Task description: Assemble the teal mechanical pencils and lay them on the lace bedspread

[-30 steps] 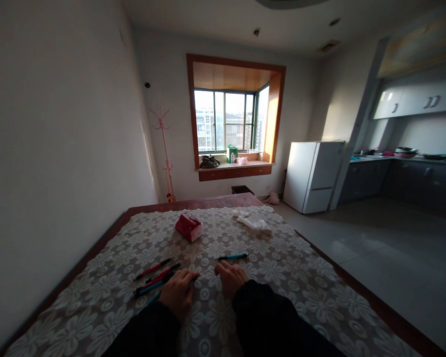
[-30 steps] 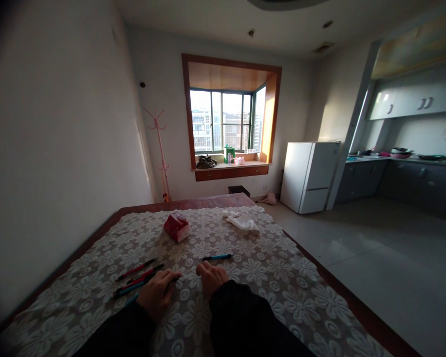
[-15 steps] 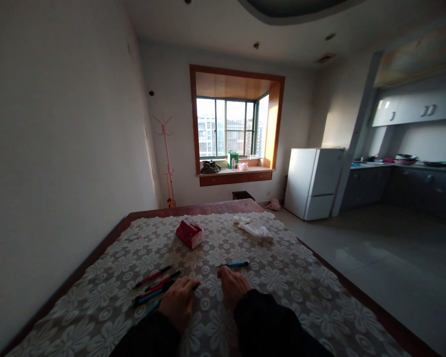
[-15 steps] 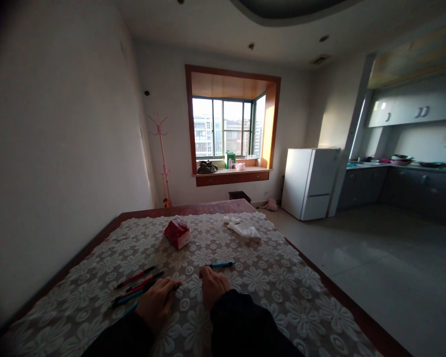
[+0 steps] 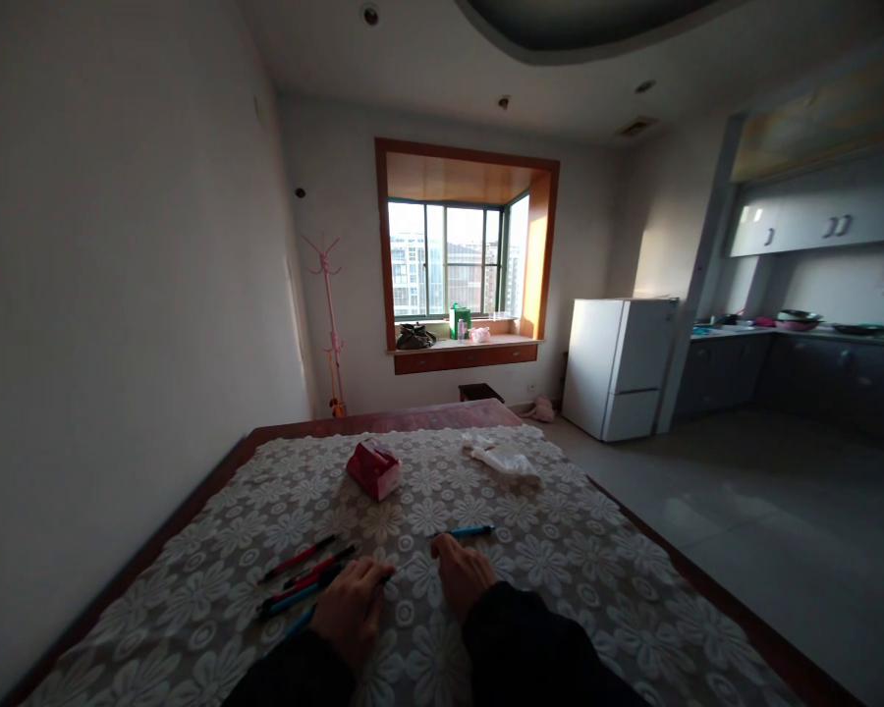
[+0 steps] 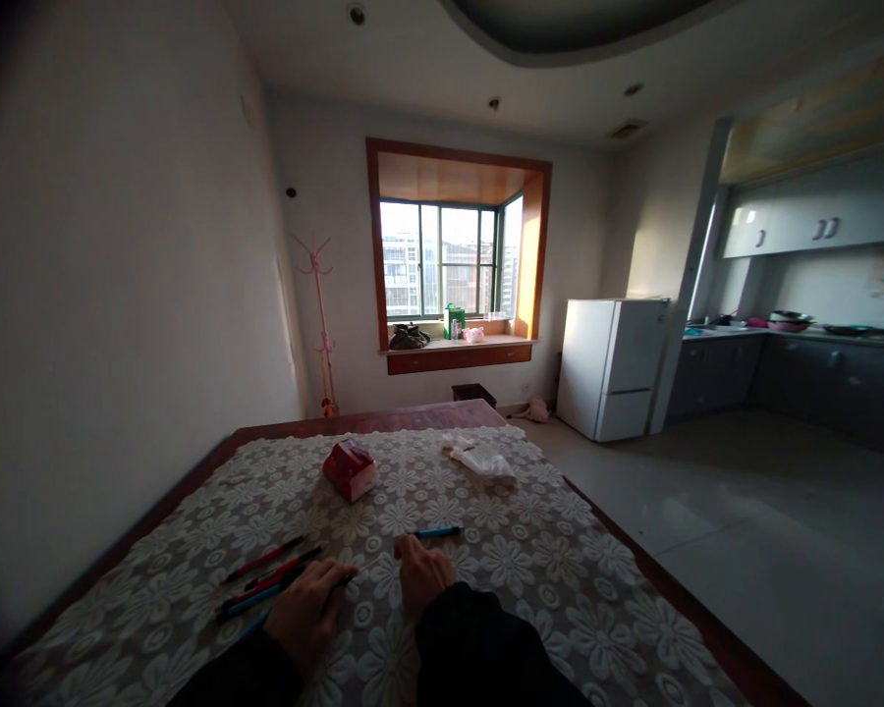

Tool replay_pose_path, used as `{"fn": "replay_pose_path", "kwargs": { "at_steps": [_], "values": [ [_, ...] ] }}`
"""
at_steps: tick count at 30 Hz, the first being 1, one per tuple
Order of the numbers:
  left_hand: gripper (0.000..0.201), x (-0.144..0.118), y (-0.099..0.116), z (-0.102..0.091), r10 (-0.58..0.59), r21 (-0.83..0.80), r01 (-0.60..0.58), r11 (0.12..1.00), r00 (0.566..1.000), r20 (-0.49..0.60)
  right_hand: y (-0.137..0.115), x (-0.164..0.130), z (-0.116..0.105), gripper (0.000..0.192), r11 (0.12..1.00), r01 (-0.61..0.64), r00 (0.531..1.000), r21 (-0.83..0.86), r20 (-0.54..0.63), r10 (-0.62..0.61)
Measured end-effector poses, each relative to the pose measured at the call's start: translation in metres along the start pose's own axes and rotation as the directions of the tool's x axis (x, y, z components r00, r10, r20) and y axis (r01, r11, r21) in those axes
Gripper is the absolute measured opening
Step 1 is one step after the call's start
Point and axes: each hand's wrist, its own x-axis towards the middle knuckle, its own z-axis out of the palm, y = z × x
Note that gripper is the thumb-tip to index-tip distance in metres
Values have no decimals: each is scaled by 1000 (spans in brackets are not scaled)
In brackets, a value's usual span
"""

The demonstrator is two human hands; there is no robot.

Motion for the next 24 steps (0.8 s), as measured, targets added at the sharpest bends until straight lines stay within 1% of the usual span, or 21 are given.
{"fn": "replay_pose_path", "kwargs": {
  "at_steps": [3, 6, 11, 14, 19, 24],
  "values": [
    [35, 0, 0, -2, 7, -5, -7, 1000, 1000, -6, 0, -1, -1, 37, 1000, 14, 1000, 5, 22, -14],
    [36, 0, 0, -2, 11, 4, -11, 1000, 1000, -11, 0, -1, 0, 39, 999, 48, 999, 16, 18, -48],
    [38, 1, -2, 0, 20, 10, -20, 1000, 1000, -1, 1, -3, 2, 27, 997, 70, 998, 13, -2, -70],
    [38, 1, -3, 2, 34, 4, -34, 999, 999, 4, 3, -4, 5, 22, 993, 116, 993, 14, -24, -116],
    [36, 1, -5, 3, 39, 1, -39, 999, 999, 5, 6, -2, 9, 30, 991, 132, 991, 3, 24, -132],
    [37, 1, -5, 1, 29, 12, -29, 1000, 999, 19, 5, -2, 4, 36, 990, 136, 990, 34, 41, -137]
  ]
}}
